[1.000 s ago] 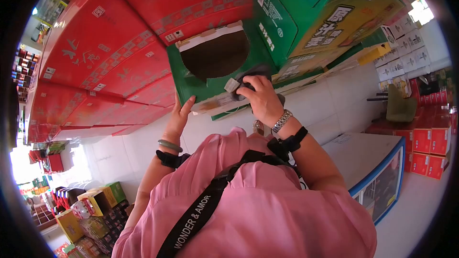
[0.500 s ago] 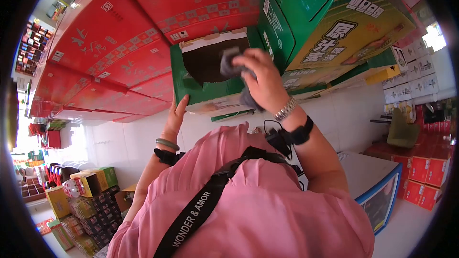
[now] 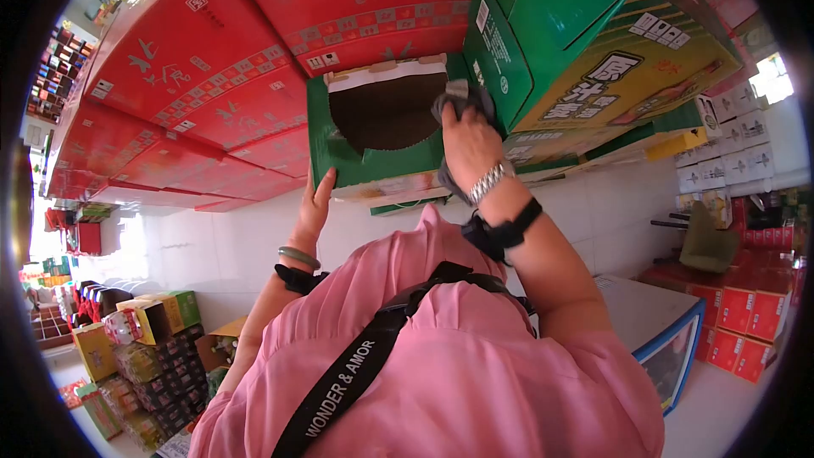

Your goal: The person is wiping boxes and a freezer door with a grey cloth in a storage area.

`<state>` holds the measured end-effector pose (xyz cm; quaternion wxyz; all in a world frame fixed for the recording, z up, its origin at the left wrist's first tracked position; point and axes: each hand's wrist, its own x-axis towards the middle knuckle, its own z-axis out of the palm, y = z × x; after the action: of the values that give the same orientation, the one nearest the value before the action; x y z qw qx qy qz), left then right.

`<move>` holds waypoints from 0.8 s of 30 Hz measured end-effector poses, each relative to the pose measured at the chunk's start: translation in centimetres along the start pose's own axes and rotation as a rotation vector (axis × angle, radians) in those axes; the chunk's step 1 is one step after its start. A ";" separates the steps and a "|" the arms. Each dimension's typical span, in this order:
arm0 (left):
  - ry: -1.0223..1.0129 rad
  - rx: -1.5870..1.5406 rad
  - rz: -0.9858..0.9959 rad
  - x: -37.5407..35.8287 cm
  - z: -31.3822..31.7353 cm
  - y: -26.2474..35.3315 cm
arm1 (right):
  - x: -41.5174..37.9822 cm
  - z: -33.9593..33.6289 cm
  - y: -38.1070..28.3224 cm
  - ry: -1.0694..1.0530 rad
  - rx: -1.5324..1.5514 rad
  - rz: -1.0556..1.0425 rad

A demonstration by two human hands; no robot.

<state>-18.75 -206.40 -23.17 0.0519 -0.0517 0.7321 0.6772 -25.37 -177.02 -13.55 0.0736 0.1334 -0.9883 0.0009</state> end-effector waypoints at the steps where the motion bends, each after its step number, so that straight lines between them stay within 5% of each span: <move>1: -0.016 -0.020 -0.011 0.1 -0.1 0.2 | -1.3 -0.9 -0.4 -0.035 0.006 0.001; 6: 0.022 0.116 0.053 0.1 0.1 0.8 | -4.5 -5.1 -2.3 -0.269 0.249 -0.132; 8: -0.001 0.111 0.051 0.2 0.0 0.9 | -4.3 -3.9 -2.2 -0.226 0.707 -0.401; 11: -0.056 0.039 0.062 0.3 -0.5 0.6 | -2.8 -5.8 -7.2 -0.096 0.769 -0.302; 14: -0.125 -0.133 0.109 1.1 -1.8 -4.2 | -0.5 -3.9 -10.1 0.010 0.749 -0.561; 19: -0.193 -0.187 -0.017 2.6 -5.5 -10.5 | -1.1 -0.1 -10.7 -0.018 0.669 -0.666; 20: -0.151 -0.089 0.106 0.0 -2.2 -0.9 | -1.7 -0.5 -9.9 -0.025 0.642 -0.659; 24: -0.099 -0.136 0.112 1.9 -1.9 -2.3 | -4.5 0.4 -4.7 0.003 0.464 -0.599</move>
<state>-20.32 -208.52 -25.52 0.0464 0.0196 0.6828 0.7289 -19.94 -180.39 -14.73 0.0401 0.4298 -0.8789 0.2033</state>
